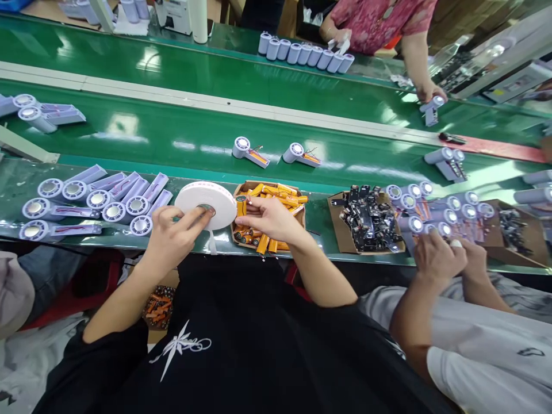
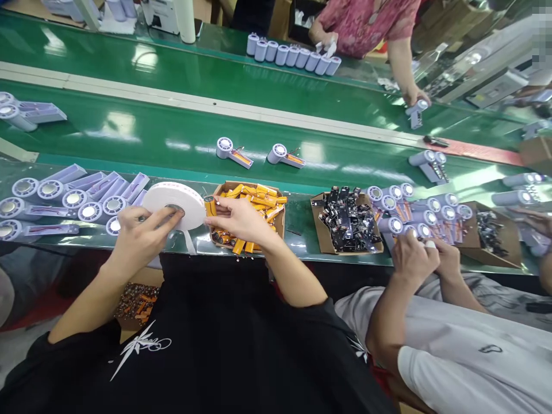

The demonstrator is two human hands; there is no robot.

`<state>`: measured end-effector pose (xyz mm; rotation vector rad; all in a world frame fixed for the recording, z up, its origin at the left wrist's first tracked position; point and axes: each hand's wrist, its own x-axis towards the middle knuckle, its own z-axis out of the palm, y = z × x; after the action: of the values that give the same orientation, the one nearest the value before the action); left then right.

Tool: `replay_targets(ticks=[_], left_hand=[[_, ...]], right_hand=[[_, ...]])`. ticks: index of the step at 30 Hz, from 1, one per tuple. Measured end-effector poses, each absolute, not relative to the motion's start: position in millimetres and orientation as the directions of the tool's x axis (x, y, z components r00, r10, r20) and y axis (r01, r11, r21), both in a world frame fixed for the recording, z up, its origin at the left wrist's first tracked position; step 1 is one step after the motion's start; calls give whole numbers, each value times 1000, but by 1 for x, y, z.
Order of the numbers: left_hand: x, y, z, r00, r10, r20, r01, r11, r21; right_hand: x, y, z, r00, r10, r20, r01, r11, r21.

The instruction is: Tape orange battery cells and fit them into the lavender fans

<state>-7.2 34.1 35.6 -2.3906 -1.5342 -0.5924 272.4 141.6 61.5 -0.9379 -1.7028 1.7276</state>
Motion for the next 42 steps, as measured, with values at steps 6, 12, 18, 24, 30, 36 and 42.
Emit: replay_targets(ticks=[6,12,18,24,30,36,42], left_hand=[[1,39,44,347,835,426,895,-431,116],[37,2,-7,285,855,433,857,-430,283],[-2,16,-15,274,953,132,876,-304,374],[-53,25,5,-237,964,122,971,232,59],[-58,31,13,-173,984,-37,977,166,-132],[-66,12,13,-187,980,63,961,196,-195],[-52,23,23,27,977,212,994,-3,-112]], right_hand=[[258,130,58,-483,874,-47,-47,-79,-996],[271,131,39,-13,998,65,-397,55,-916],[328,164,63,179,918,354,-233,389,-891],[318,116,29,173,961,213,-298,258,-919],[357,91,23,270,947,177,-222,240,-945],[394,67,18,312,924,221,-91,261,-961],[393,96,17,231,957,173,-98,200,-975]])
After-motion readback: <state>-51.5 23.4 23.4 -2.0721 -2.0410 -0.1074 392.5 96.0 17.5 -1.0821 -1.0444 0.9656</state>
